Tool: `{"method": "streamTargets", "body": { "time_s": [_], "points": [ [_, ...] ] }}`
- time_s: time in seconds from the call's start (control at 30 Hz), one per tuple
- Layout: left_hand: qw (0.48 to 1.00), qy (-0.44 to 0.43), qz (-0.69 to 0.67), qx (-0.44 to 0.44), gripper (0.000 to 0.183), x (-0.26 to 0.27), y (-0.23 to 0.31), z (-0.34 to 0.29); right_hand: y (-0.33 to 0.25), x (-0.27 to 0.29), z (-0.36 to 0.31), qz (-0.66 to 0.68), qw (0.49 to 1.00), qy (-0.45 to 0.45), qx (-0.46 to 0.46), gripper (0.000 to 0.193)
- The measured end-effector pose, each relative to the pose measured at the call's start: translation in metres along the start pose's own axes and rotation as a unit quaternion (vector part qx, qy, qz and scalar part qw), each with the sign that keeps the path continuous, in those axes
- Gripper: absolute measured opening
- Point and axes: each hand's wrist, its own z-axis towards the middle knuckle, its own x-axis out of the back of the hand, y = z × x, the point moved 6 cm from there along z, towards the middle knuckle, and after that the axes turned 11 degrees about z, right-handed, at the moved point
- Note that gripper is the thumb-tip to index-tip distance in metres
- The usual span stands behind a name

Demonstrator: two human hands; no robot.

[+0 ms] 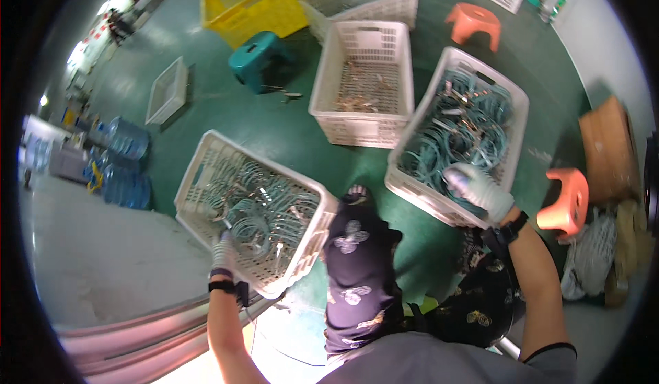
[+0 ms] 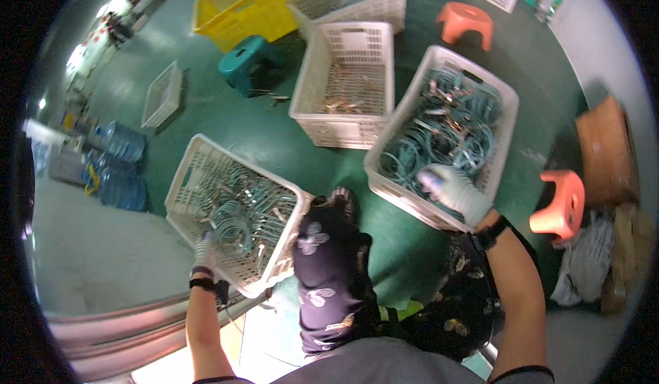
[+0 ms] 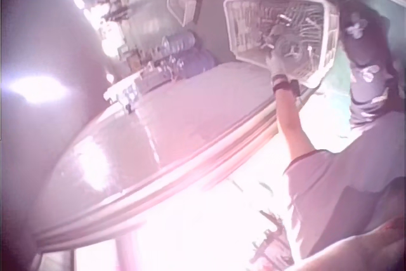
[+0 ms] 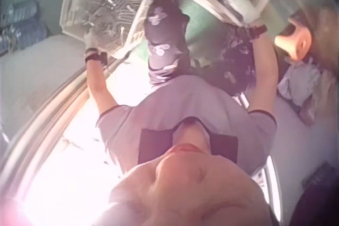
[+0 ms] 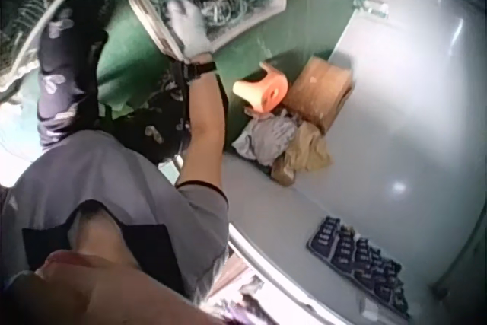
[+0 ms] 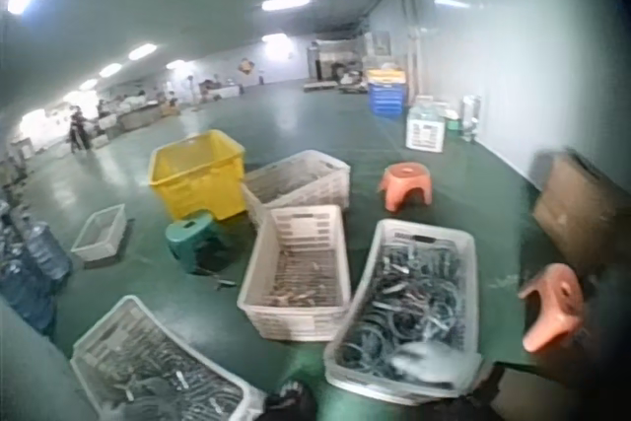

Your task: The person sits on the floor and sorts through a large pile of green coiled cables in a white plastic basket. They pick up individual coils, untangle them, and place them into a separate basket. Other workers are visible in the background performing similar tasks.

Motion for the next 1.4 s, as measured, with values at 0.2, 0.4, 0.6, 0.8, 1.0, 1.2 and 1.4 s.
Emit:
{"method": "streamTargets", "body": {
  "time_s": [0.2,0.4,0.6,0.8,1.0,1.2,1.4],
  "points": [
    [0.980,0.028,-0.039,-0.194,0.046,-0.057,0.170,-0.072,0.097,-0.097,-0.015,-0.131,0.933,-0.288,-0.172,0.030],
    [0.903,-0.144,-0.138,-0.380,0.050,-0.193,0.354,-0.191,0.218,-0.194,0.044,-0.379,0.873,-0.305,-0.036,0.032],
    [0.864,-0.379,-0.192,-0.270,0.062,-0.298,0.359,-0.214,0.293,-0.278,0.044,-0.243,0.954,-0.176,0.015,0.038],
    [0.821,-0.548,-0.144,-0.065,0.058,-0.313,0.353,-0.217,0.339,-0.303,0.021,-0.448,0.815,-0.169,0.326,0.035],
    [0.792,-0.587,-0.137,-0.098,0.062,-0.316,0.319,-0.212,0.322,-0.272,0.018,-0.542,0.751,-0.337,0.168,0.028],
    [0.811,-0.564,-0.091,-0.124,0.064,-0.329,0.320,-0.218,0.333,-0.224,0.038,-0.503,0.787,-0.319,0.160,0.027],
    [0.830,-0.513,-0.188,-0.115,0.057,-0.338,0.329,-0.226,0.174,-0.151,0.003,-0.480,0.794,-0.359,0.101,0.025]
  ]
}}
